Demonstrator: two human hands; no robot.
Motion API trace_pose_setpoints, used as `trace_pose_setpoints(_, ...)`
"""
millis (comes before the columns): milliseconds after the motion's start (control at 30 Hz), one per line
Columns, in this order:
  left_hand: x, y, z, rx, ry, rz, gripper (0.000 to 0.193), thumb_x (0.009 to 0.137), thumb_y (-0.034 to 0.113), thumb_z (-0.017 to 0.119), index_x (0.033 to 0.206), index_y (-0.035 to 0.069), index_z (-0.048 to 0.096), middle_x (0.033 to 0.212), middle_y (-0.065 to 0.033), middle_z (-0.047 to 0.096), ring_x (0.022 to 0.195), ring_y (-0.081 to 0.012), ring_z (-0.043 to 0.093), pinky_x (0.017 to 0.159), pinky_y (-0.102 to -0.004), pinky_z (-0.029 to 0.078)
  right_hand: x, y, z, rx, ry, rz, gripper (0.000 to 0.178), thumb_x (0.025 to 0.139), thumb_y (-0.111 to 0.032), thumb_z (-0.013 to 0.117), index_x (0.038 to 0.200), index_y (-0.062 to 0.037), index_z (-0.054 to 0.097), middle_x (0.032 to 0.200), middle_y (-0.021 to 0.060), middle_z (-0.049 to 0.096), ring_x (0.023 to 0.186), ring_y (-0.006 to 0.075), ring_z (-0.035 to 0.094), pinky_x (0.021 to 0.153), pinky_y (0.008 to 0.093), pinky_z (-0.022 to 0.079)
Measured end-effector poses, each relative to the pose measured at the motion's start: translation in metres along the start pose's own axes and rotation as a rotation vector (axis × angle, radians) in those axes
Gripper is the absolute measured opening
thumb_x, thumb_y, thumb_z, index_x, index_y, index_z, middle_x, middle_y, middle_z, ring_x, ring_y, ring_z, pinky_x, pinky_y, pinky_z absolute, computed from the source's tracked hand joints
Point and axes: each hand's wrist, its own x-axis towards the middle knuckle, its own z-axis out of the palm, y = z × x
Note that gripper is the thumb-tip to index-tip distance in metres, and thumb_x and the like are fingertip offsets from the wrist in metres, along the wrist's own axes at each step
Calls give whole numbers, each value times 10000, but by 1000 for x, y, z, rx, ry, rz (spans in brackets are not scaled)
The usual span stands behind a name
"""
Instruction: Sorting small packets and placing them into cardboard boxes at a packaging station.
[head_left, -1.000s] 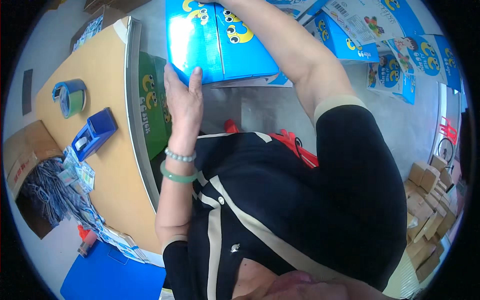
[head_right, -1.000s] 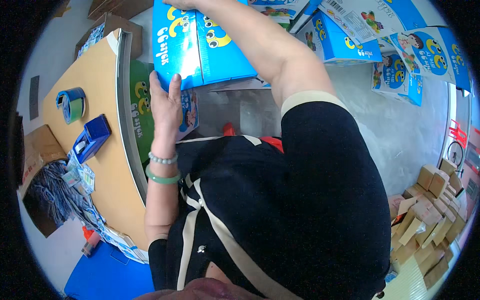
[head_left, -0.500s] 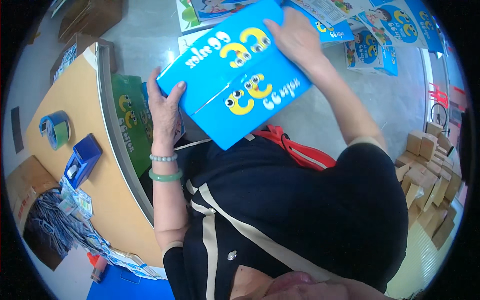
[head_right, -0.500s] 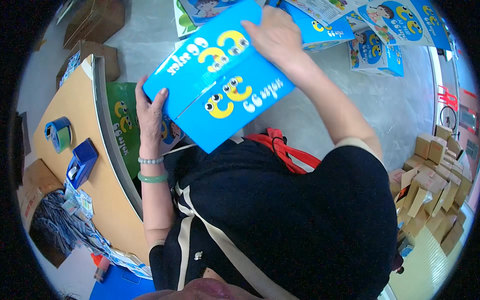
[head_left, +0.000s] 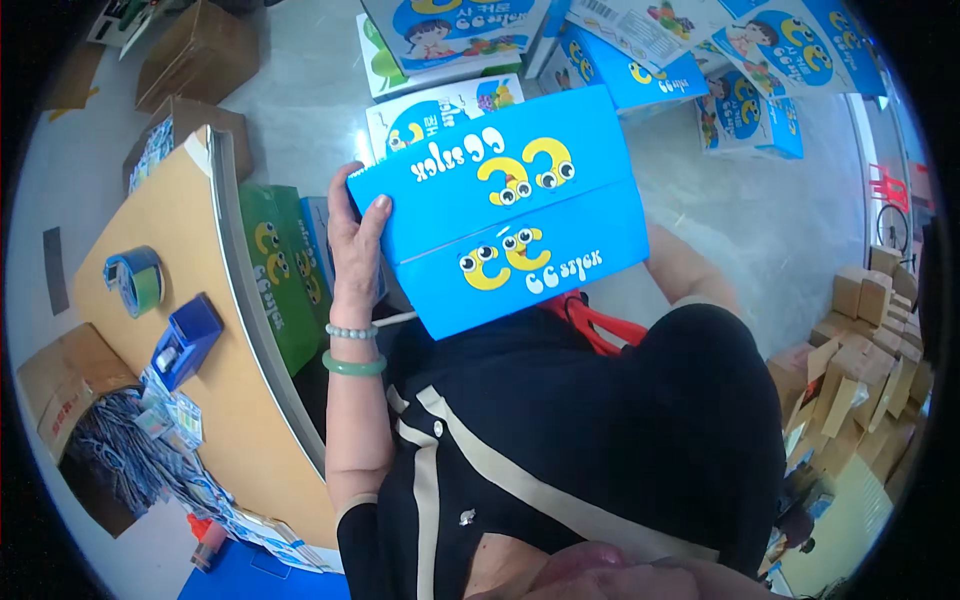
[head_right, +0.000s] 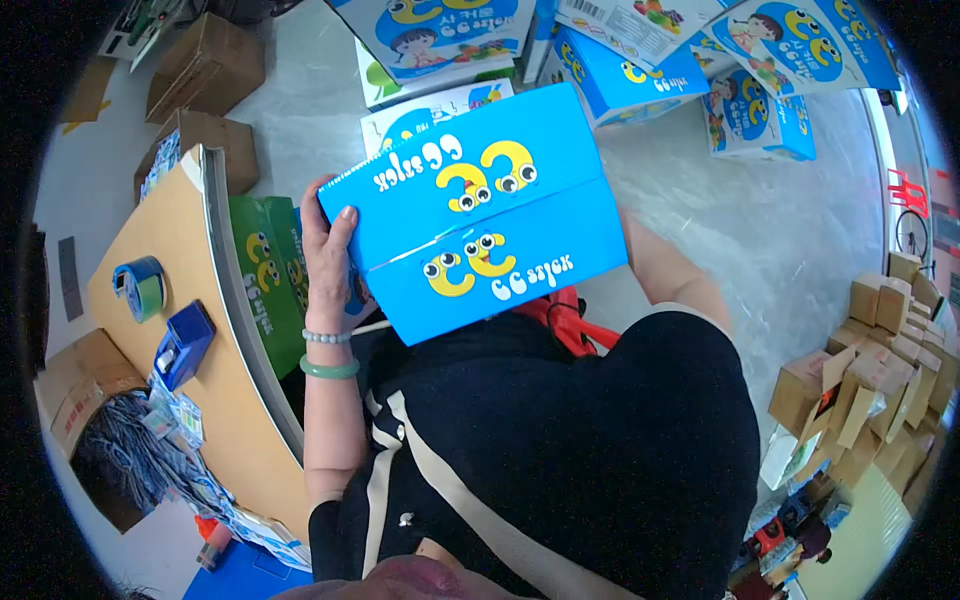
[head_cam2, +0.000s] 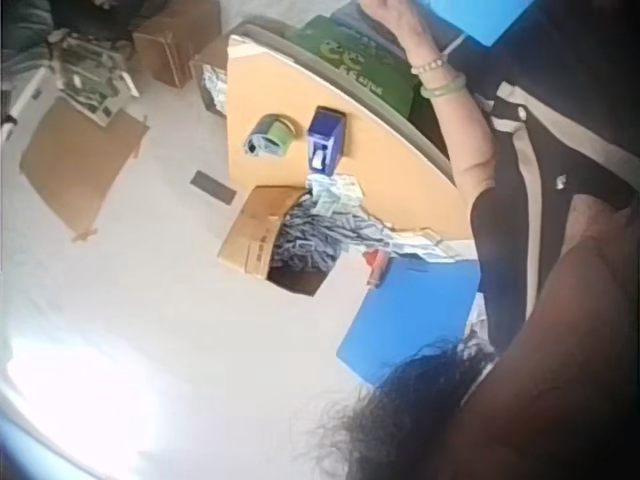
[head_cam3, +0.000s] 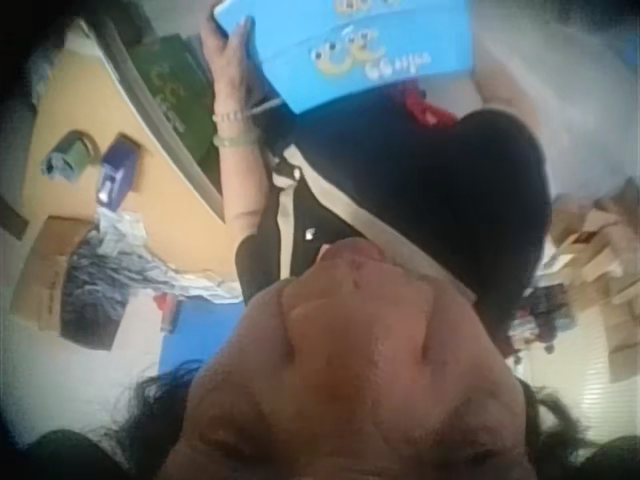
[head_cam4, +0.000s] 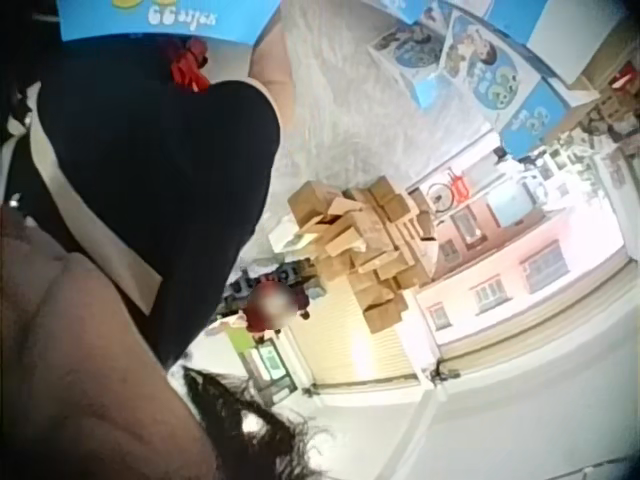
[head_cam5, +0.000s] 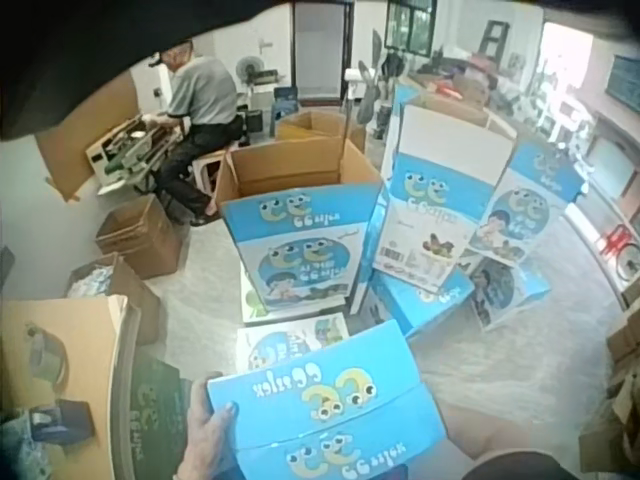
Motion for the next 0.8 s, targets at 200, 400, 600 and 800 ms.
trace_pose_setpoints(200,12,-15,-15,100,-67,72,528,887,230,641,1325,36,419,1243,-104,487,1153,-204,461,1019,-348,363,3,36,-14,182,64,22,640,985,-520,393,1408,-39,393,1305,124,548,1182,254,543,1008,396,431)
trace_pose_setpoints(400,21,-13,-12,67,-37,62,509,909,208,608,1343,38,402,1274,-104,478,1178,-204,451,1027,-345,361,-62,109,-47,371,223,107,640,985,-515,398,1417,-43,380,1321,123,534,1196,257,532,1016,401,425)
trace_pose_setpoints(600,26,-8,4,-89,-14,-114,533,915,211,606,1367,46,376,1286,-105,474,1170,-203,467,1016,-342,389,-106,162,-67,476,253,141,640,985,-510,404,1426,-47,367,1336,123,521,1210,260,521,1024,406,419)
trace_pose_setpoints(800,44,12,20,-46,-34,-235,557,918,235,608,1387,70,358,1276,-102,480,1173,-211,474,1014,-339,401,-104,171,-110,533,196,225,642,984,-505,409,1435,-52,354,1352,123,508,1224,263,510,1031,410,412)
